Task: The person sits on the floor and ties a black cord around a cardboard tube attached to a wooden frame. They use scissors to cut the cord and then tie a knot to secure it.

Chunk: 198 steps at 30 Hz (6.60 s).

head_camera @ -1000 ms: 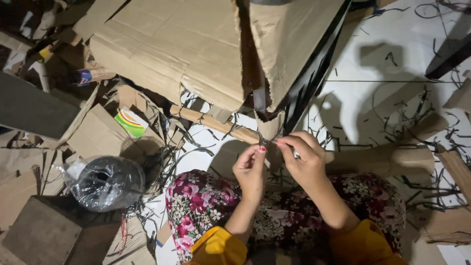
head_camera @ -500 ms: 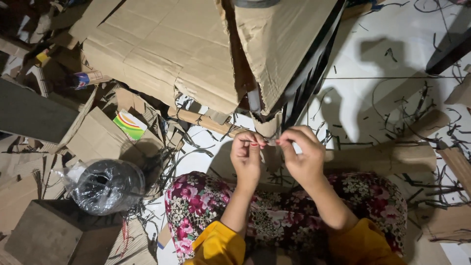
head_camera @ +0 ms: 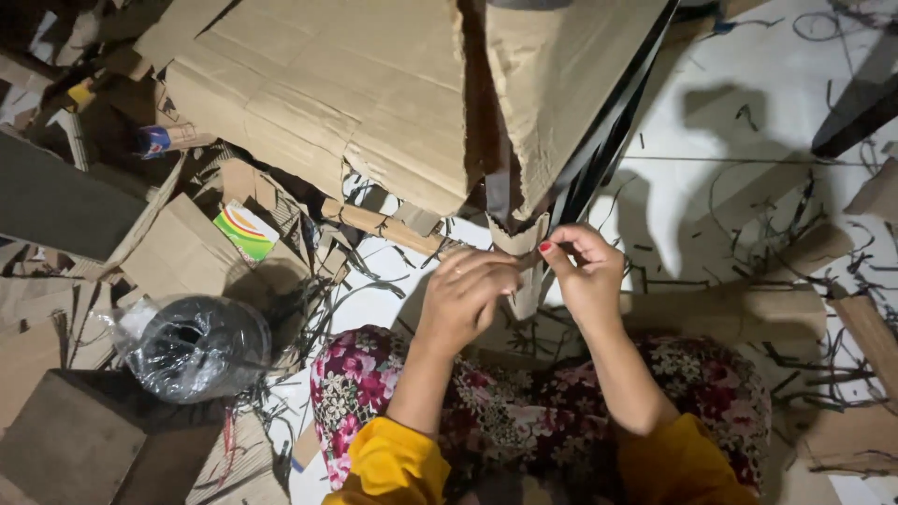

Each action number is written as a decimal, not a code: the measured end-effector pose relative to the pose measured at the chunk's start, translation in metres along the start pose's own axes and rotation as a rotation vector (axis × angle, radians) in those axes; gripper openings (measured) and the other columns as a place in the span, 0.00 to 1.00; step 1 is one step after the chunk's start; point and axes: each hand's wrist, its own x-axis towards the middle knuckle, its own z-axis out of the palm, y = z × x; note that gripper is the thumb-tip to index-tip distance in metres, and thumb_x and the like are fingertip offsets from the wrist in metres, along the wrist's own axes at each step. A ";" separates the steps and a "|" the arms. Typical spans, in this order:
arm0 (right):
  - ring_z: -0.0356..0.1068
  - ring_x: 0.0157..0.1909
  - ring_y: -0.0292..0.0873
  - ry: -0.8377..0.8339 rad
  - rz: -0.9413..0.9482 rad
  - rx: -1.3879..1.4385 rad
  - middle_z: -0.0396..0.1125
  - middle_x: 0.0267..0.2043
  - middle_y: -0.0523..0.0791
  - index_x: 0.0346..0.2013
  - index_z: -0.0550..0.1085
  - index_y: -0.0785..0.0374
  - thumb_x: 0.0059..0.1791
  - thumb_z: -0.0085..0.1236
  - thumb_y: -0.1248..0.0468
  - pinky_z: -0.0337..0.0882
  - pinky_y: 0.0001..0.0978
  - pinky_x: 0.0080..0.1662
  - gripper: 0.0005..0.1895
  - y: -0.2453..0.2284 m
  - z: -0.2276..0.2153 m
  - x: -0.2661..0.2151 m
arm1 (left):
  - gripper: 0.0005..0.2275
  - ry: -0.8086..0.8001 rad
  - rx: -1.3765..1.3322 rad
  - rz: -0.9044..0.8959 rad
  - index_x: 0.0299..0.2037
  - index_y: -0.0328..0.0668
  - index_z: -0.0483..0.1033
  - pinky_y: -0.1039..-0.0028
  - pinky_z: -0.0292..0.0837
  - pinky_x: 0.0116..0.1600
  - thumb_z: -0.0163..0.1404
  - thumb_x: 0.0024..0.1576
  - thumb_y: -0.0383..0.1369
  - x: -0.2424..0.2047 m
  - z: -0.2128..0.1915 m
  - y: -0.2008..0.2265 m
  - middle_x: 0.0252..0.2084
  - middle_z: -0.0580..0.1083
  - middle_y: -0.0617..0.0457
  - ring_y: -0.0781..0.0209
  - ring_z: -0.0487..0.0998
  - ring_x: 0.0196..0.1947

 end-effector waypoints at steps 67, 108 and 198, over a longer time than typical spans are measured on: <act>0.57 0.22 0.44 -0.147 -0.922 -0.478 0.66 0.31 0.51 0.34 0.81 0.75 0.50 0.56 0.82 0.67 0.35 0.27 0.08 -0.006 0.009 -0.012 | 0.13 -0.117 -0.141 -0.271 0.42 0.39 0.68 0.54 0.74 0.27 0.58 0.51 0.24 0.025 -0.033 0.023 0.32 0.70 0.44 0.37 0.79 0.26; 0.62 0.28 0.37 -0.023 -0.298 -0.285 0.70 0.30 0.46 0.28 0.59 0.59 0.52 0.60 0.80 0.64 0.27 0.35 0.21 -0.022 0.012 -0.022 | 0.07 0.570 -1.521 -1.111 0.37 0.39 0.69 0.88 0.57 0.34 0.43 0.68 0.31 -0.026 0.029 0.019 0.31 0.65 0.56 0.72 0.64 0.28; 0.58 0.26 0.36 -1.089 0.499 0.341 0.64 0.29 0.43 0.40 0.71 0.65 0.56 0.47 0.44 0.60 0.26 0.28 0.24 -0.021 -0.149 -0.080 | 0.16 0.266 0.173 -0.219 0.44 0.71 0.81 0.75 0.71 0.39 0.68 0.52 0.30 -0.025 0.070 -0.010 0.41 0.65 0.61 0.62 0.71 0.39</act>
